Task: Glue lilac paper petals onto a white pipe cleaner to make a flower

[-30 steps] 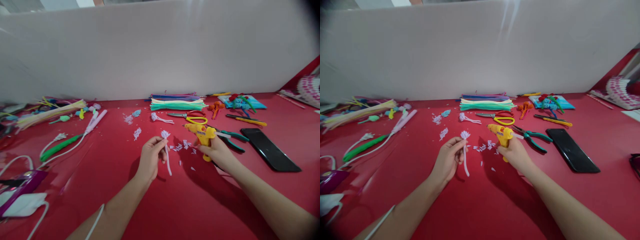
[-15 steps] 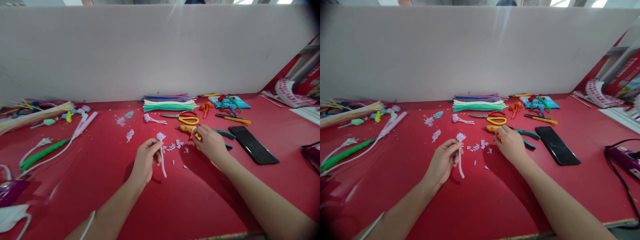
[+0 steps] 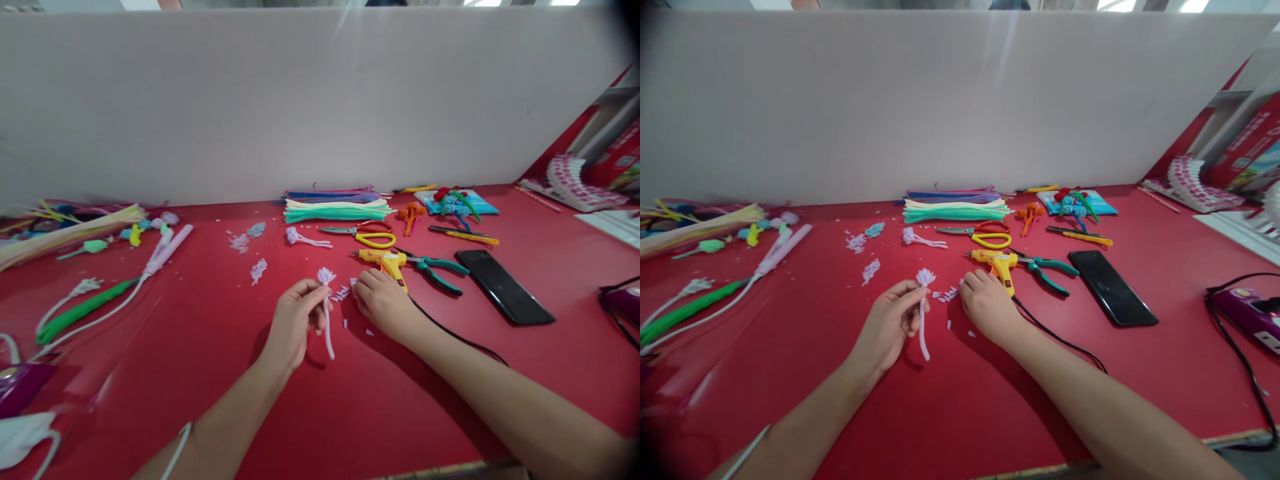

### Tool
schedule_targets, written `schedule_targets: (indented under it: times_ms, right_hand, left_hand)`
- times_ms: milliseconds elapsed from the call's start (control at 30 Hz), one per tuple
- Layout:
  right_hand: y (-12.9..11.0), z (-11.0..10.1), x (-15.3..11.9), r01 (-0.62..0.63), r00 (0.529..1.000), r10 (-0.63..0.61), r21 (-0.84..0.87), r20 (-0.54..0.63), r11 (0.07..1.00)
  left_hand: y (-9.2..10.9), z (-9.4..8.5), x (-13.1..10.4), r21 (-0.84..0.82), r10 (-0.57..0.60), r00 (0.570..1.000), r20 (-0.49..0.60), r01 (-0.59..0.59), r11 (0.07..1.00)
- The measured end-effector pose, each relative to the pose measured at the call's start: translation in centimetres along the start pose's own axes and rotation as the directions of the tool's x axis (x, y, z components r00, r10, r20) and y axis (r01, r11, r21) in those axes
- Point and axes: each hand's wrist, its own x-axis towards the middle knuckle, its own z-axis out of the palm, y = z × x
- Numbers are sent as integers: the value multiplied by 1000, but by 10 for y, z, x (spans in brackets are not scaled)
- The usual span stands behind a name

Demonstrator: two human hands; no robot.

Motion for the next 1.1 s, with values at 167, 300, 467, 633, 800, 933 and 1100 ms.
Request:
schedule_targets:
  times_ms: [167, 300, 467, 633, 800, 933, 1100]
  right_hand:
    - [0, -4, 0, -99, 993, 110, 232, -37, 968]
    - [4, -7, -3, -175, 979, 202, 542, 9, 822]
    - [6, -11, -3, -235, 964, 255, 671, 70, 703]
    - [5, -12, -2, -234, 961, 274, 668, 47, 706]
    - [1, -19, -4, -198, 956, 293, 718, -8, 668]
    - [-8, -31, -6, -111, 970, 235, 754, -59, 648]
    - [-20, -39, -12, -108, 957, 271, 747, -99, 655]
  left_hand:
    - [0, 0, 0, -1, -6, 1000, 6, 6, 1000]
    - [-1, 0, 0, -4, -15, 1000, 12, 15, 1000]
    - [-3, -1, 0, 4, -22, 999, 26, 21, 1000]
    - [-4, -1, 0, 16, -31, 999, 41, 31, 999]
    - [-5, 1, -1, 39, -39, 998, 41, 37, 999]
    - [-6, 1, -3, 144, -13, 998, 57, 5, 990]
    - [-7, 4, -10, 309, 28, 998, 57, -44, 950]
